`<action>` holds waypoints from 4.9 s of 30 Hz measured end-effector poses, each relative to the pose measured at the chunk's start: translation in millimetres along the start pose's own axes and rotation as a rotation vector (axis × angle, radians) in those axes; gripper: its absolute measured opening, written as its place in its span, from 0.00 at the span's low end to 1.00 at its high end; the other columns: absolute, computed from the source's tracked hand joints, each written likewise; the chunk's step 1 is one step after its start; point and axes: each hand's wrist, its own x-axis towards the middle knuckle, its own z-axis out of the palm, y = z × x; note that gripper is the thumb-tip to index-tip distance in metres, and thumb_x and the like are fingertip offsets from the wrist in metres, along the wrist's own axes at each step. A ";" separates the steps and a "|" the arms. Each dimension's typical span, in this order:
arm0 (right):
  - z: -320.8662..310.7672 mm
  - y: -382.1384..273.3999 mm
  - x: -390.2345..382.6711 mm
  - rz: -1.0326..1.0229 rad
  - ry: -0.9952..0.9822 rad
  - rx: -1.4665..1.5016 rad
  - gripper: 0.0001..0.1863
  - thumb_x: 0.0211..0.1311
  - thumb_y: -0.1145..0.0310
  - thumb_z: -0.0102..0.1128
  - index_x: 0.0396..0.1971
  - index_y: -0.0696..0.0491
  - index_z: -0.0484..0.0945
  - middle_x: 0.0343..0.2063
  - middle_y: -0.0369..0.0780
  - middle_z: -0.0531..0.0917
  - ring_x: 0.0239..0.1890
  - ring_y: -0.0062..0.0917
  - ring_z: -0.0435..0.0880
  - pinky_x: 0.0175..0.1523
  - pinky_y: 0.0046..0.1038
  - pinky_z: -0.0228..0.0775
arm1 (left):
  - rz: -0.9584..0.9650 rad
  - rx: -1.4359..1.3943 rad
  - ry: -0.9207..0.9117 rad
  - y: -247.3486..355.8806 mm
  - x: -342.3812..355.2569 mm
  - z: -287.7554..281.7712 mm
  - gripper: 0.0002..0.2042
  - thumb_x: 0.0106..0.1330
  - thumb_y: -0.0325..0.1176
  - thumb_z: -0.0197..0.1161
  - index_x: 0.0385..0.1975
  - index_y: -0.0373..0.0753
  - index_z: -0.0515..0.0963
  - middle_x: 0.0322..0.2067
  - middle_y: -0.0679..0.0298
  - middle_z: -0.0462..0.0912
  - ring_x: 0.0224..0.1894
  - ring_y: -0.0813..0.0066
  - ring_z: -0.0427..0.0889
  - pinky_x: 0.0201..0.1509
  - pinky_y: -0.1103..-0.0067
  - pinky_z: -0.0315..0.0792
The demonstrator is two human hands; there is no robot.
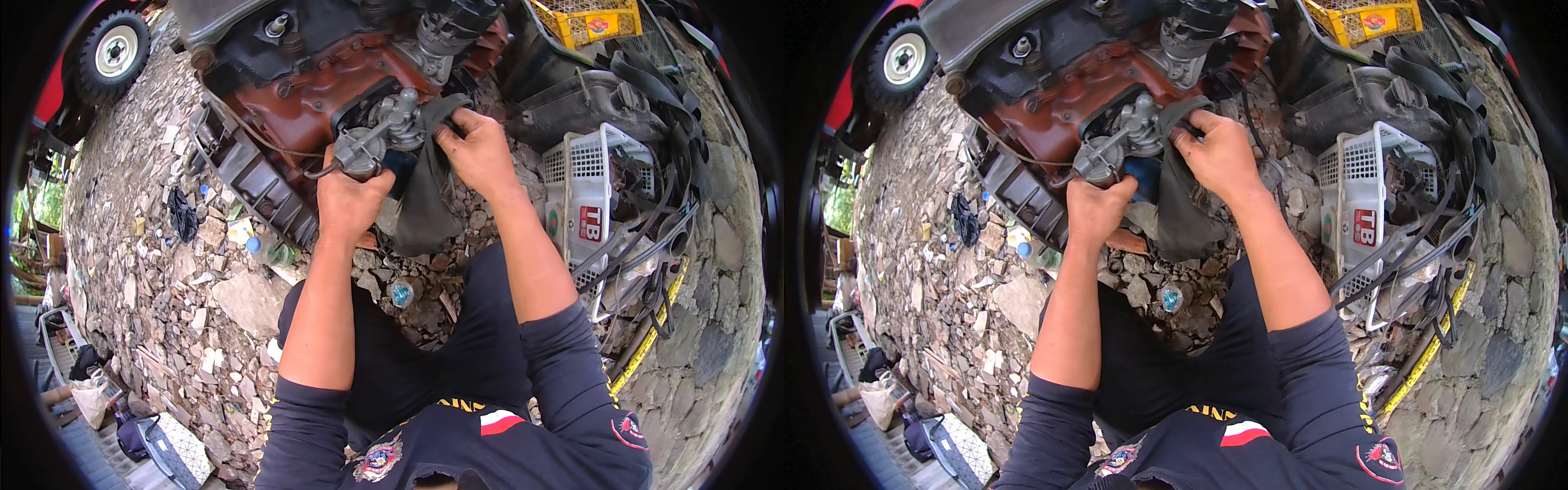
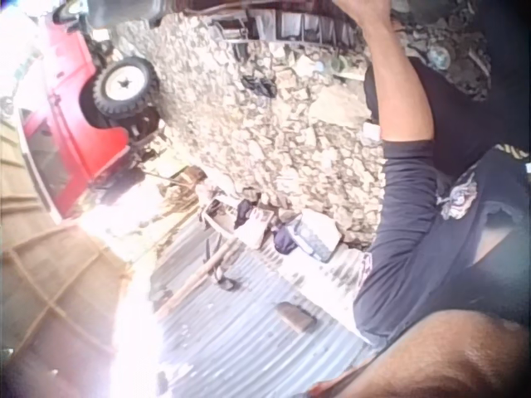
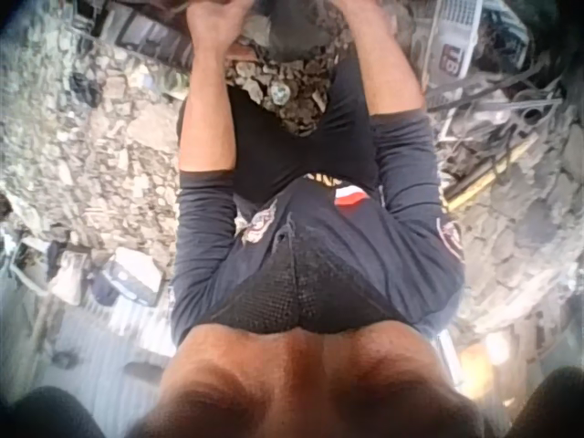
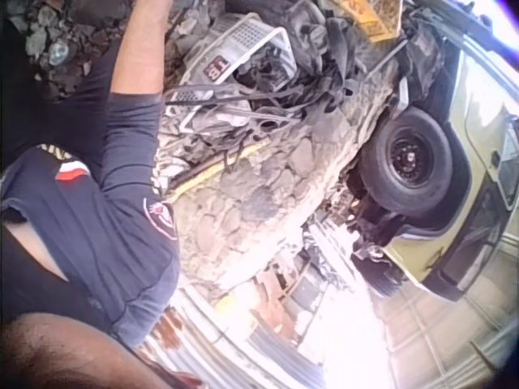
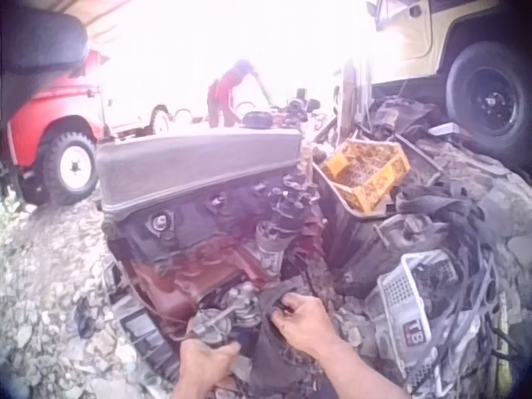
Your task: The person works on a metal engine component, using a cloth to wipe various parts of the assembly while it is placed on the ground. They manipulate a fuel-system related component by hand, turning it over and cleaning its surfaces.
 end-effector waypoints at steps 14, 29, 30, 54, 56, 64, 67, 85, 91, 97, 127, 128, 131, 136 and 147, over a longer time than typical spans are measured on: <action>-5.2 -27.4 -16.2 0.009 0.242 0.406 0.10 0.70 0.68 0.58 0.35 0.61 0.79 0.27 0.33 0.75 0.33 0.19 0.74 0.41 0.23 0.65 | 0.050 0.015 -0.004 -5.2 4.2 -3.9 0.22 0.47 0.33 0.71 0.42 0.31 0.75 0.34 0.56 0.84 0.36 0.66 0.82 0.47 0.73 0.75; 21.3 -26.2 -55.3 -0.369 0.034 -0.474 0.15 0.52 0.74 0.60 0.41 0.50 0.85 0.30 0.44 0.78 0.35 0.41 0.81 0.40 0.41 0.74 | 0.075 0.059 -0.001 -1.7 1.0 -1.4 0.24 0.47 0.33 0.72 0.44 0.31 0.75 0.36 0.53 0.85 0.39 0.63 0.85 0.48 0.71 0.77; 16.4 -24.5 -52.8 -0.373 0.006 -0.481 0.15 0.52 0.74 0.60 0.41 0.50 0.86 0.29 0.43 0.78 0.35 0.41 0.81 0.40 0.41 0.74 | 0.070 0.050 -0.010 -1.2 1.4 -3.1 0.24 0.47 0.33 0.72 0.44 0.31 0.75 0.37 0.53 0.85 0.39 0.62 0.85 0.48 0.71 0.77; 22.1 -26.0 -60.4 -0.297 0.093 -0.499 0.15 0.53 0.79 0.57 0.41 0.53 0.84 0.32 0.47 0.78 0.37 0.45 0.82 0.42 0.43 0.75 | 0.058 0.072 -0.011 1.5 1.7 -5.6 0.23 0.47 0.34 0.71 0.43 0.31 0.75 0.36 0.51 0.86 0.40 0.58 0.86 0.48 0.70 0.77; 24.7 -22.2 -62.9 -0.273 0.107 -0.471 0.16 0.53 0.79 0.57 0.42 0.53 0.84 0.33 0.47 0.78 0.37 0.45 0.81 0.42 0.42 0.75 | 0.050 0.069 -0.016 2.3 1.9 -3.6 0.23 0.47 0.34 0.71 0.43 0.31 0.75 0.36 0.51 0.86 0.40 0.59 0.86 0.48 0.70 0.77; 18.6 -17.6 -72.7 -0.237 0.125 -0.396 0.17 0.53 0.79 0.55 0.44 0.54 0.82 0.35 0.48 0.78 0.38 0.46 0.81 0.42 0.42 0.75 | 0.069 0.066 -0.017 -4.1 0.2 -5.3 0.22 0.47 0.32 0.71 0.42 0.31 0.74 0.33 0.54 0.85 0.36 0.62 0.84 0.46 0.71 0.76; 13.4 -19.5 -52.8 -0.259 0.170 -0.431 0.17 0.53 0.78 0.55 0.44 0.53 0.81 0.34 0.48 0.79 0.35 0.48 0.82 0.39 0.43 0.76 | 0.036 0.035 -0.032 -4.6 4.2 -1.8 0.22 0.47 0.32 0.71 0.42 0.31 0.74 0.34 0.54 0.85 0.35 0.63 0.83 0.46 0.72 0.76; 6.2 -31.3 -53.3 -0.269 0.000 -0.496 0.17 0.54 0.74 0.58 0.46 0.50 0.82 0.33 0.45 0.80 0.37 0.43 0.84 0.40 0.42 0.78 | 0.120 0.003 -0.064 -0.1 4.6 -4.1 0.19 0.48 0.30 0.70 0.40 0.31 0.75 0.31 0.58 0.83 0.33 0.67 0.81 0.44 0.72 0.76; 20.3 -30.8 -63.2 -0.272 -0.009 -0.450 0.17 0.56 0.75 0.56 0.46 0.50 0.82 0.35 0.45 0.80 0.38 0.44 0.83 0.41 0.43 0.78 | 0.111 -0.003 -0.035 -9.0 6.7 -3.1 0.21 0.48 0.31 0.71 0.41 0.31 0.75 0.34 0.56 0.84 0.37 0.64 0.82 0.47 0.71 0.76; 21.9 -26.1 -61.5 -0.252 -0.042 -0.439 0.17 0.57 0.75 0.55 0.47 0.49 0.82 0.36 0.44 0.78 0.37 0.45 0.83 0.40 0.44 0.77 | 0.088 -0.008 -0.029 -12.2 6.6 -2.1 0.22 0.48 0.32 0.72 0.43 0.32 0.75 0.35 0.56 0.84 0.38 0.65 0.83 0.48 0.72 0.76; -14.9 -67.8 -14.7 -0.285 -0.284 -0.590 0.21 0.58 0.71 0.51 0.52 0.49 0.80 0.34 0.54 0.84 0.39 0.50 0.83 0.47 0.49 0.74 | 0.083 0.046 0.043 9.0 -4.2 -5.5 0.27 0.46 0.38 0.74 0.48 0.37 0.76 0.39 0.51 0.86 0.45 0.53 0.86 0.51 0.67 0.78; -15.0 -66.7 -15.7 -0.274 -0.271 -0.589 0.21 0.58 0.71 0.51 0.52 0.49 0.80 0.33 0.55 0.84 0.39 0.51 0.83 0.47 0.49 0.74 | 0.089 0.059 0.041 8.5 -2.6 -5.8 0.27 0.46 0.38 0.74 0.48 0.37 0.75 0.39 0.50 0.86 0.45 0.52 0.85 0.51 0.66 0.78; 1.2 -74.4 -12.6 -0.172 -0.294 -0.504 0.21 0.58 0.72 0.51 0.52 0.50 0.79 0.32 0.55 0.84 0.38 0.52 0.83 0.46 0.49 0.74 | 0.055 0.091 0.026 7.3 -2.9 -6.1 0.28 0.45 0.39 0.74 0.48 0.37 0.75 0.40 0.49 0.86 0.46 0.48 0.84 0.52 0.63 0.77; 6.2 -75.1 -19.4 -0.219 -0.372 -0.411 0.24 0.58 0.72 0.52 0.56 0.47 0.78 0.31 0.55 0.83 0.37 0.52 0.83 0.44 0.49 0.75 | 0.085 0.083 0.028 5.5 -1.4 -7.1 0.29 0.45 0.39 0.73 0.49 0.37 0.75 0.41 0.48 0.85 0.47 0.46 0.83 0.53 0.63 0.76; 0.1 -82.4 -1.1 -0.143 -0.491 -0.327 0.25 0.59 0.72 0.48 0.58 0.54 0.76 0.33 0.54 0.82 0.37 0.43 0.82 0.43 0.40 0.74 | 0.035 0.052 0.005 6.4 -2.5 -7.5 0.30 0.45 0.40 0.74 0.50 0.38 0.75 0.41 0.50 0.86 0.47 0.48 0.84 0.54 0.64 0.77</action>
